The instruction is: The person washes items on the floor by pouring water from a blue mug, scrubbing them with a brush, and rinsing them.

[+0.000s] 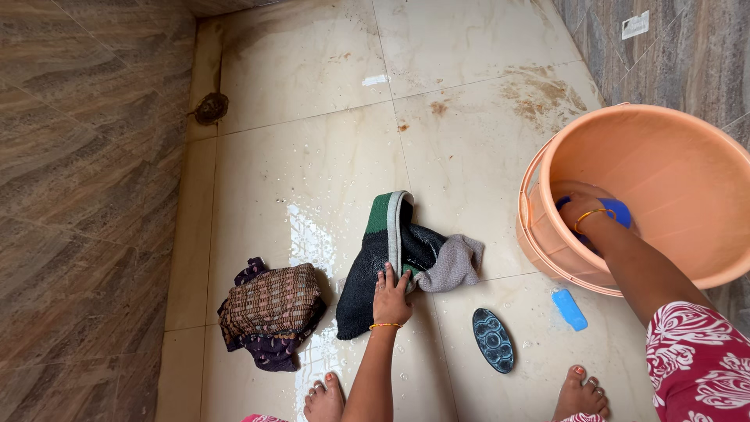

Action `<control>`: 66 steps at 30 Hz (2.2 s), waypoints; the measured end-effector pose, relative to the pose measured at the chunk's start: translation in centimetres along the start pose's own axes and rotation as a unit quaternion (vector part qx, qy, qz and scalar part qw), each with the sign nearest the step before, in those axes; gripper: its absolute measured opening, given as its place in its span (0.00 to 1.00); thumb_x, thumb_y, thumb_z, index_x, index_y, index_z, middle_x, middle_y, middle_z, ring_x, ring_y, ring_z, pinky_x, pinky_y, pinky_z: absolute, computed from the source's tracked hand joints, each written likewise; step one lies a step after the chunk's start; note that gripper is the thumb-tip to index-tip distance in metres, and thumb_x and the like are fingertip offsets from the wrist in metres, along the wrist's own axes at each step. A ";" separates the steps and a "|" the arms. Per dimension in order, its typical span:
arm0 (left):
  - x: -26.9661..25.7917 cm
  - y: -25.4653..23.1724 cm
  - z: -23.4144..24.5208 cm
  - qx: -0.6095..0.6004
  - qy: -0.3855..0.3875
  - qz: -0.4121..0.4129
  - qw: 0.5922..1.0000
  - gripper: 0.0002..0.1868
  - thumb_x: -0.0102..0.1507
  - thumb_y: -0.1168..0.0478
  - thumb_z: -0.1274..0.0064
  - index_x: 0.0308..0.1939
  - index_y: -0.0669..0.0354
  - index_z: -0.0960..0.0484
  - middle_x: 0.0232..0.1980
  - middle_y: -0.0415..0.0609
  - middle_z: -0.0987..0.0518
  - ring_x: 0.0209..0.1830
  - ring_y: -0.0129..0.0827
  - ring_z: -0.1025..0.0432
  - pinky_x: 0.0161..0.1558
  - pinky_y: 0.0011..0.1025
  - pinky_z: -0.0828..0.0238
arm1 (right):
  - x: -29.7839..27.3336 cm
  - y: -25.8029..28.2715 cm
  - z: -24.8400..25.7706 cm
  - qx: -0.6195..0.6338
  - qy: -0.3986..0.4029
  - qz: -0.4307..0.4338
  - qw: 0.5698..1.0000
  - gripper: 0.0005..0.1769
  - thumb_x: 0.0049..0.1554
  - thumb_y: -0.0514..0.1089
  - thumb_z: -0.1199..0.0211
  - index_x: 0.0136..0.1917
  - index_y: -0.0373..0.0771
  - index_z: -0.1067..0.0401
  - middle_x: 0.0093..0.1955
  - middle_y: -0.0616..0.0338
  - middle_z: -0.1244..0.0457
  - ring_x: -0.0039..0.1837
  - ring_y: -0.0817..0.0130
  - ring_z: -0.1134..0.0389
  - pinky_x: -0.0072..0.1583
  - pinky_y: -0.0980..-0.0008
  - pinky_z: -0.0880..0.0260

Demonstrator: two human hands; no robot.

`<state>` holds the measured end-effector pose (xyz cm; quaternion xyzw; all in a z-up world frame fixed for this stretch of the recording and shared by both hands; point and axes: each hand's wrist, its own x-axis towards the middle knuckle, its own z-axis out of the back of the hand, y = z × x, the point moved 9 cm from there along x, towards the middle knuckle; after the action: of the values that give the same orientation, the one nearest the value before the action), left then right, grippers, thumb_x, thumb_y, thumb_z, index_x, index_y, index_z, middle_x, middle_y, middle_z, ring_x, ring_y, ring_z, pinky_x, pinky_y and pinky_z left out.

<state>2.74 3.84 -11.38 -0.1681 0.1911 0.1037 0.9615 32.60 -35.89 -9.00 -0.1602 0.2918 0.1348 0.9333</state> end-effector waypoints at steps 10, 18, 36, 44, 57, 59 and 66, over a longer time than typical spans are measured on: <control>0.0 -0.2 -0.4 0.016 0.036 0.006 0.999 0.50 0.58 0.51 0.35 0.79 0.33 0.49 0.84 0.60 0.64 0.82 0.57 0.59 0.78 0.43 0.57 | -0.8 0.4 2.4 0.064 -0.057 0.024 0.996 0.22 0.63 0.50 0.51 0.60 0.45 0.19 0.65 0.51 0.31 0.67 0.58 0.30 0.67 0.61 0.32; 1.1 0.4 -0.9 -0.030 -0.030 0.010 0.999 0.44 0.58 0.55 0.36 0.76 0.33 0.39 0.84 0.58 0.57 0.81 0.56 0.54 0.77 0.43 0.54 | -6.9 -2.0 9.1 -0.071 -0.138 0.117 0.981 0.14 0.56 0.50 0.43 0.52 0.52 0.20 0.59 0.52 0.31 0.64 0.56 0.30 0.65 0.62 0.31; -6.0 -10.1 26.8 -0.378 -0.282 -0.213 0.856 0.63 0.48 0.51 0.28 0.79 0.58 0.50 0.77 0.63 0.40 0.76 0.60 0.48 0.73 0.50 0.50 | -36.8 10.3 34.0 -0.110 -0.521 0.340 0.775 0.11 0.46 0.39 0.37 0.45 0.40 0.23 0.44 0.58 0.31 0.51 0.60 0.29 0.56 0.61 0.29; -8.7 -5.9 28.1 -0.252 -0.254 -0.246 0.901 0.27 0.54 0.49 0.29 0.52 0.56 0.18 0.61 0.58 0.20 0.72 0.52 0.31 0.65 0.43 0.32 | -31.7 26.8 26.6 -0.019 -0.397 0.505 0.767 0.17 0.46 0.37 0.37 0.52 0.39 0.25 0.50 0.58 0.32 0.55 0.60 0.31 0.55 0.62 0.31; -13.0 -8.0 27.3 -0.014 -0.184 -0.178 0.967 0.07 0.52 0.55 0.36 0.34 0.45 0.12 0.36 0.50 0.15 0.41 0.44 0.21 0.47 0.42 0.26 | -5.9 33.4 -0.9 0.932 0.118 0.076 0.333 0.10 0.61 0.51 0.39 0.48 0.44 0.27 0.44 0.59 0.32 0.49 0.63 0.31 0.53 0.62 0.29; -13.6 -8.6 27.0 -0.033 -0.143 -0.164 0.975 0.08 0.54 0.56 0.38 0.37 0.44 0.12 0.36 0.50 0.15 0.40 0.44 0.21 0.44 0.42 0.25 | -5.2 36.2 -3.2 0.946 0.170 0.052 0.269 0.11 0.64 0.53 0.40 0.48 0.44 0.28 0.43 0.58 0.33 0.47 0.63 0.31 0.52 0.62 0.28; -15.6 -7.8 29.8 -0.057 -0.156 -0.157 0.974 0.10 0.53 0.54 0.35 0.38 0.47 0.12 0.37 0.52 0.16 0.40 0.46 0.21 0.44 0.43 0.25 | -3.2 36.7 1.6 0.928 0.232 0.212 0.200 0.11 0.67 0.49 0.44 0.47 0.42 0.30 0.39 0.58 0.34 0.40 0.66 0.32 0.42 0.66 0.29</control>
<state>0.63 5.38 23.07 -0.2328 0.0038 -0.0130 0.9724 18.18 -2.29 -14.01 0.8646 0.4340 -0.0828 0.2394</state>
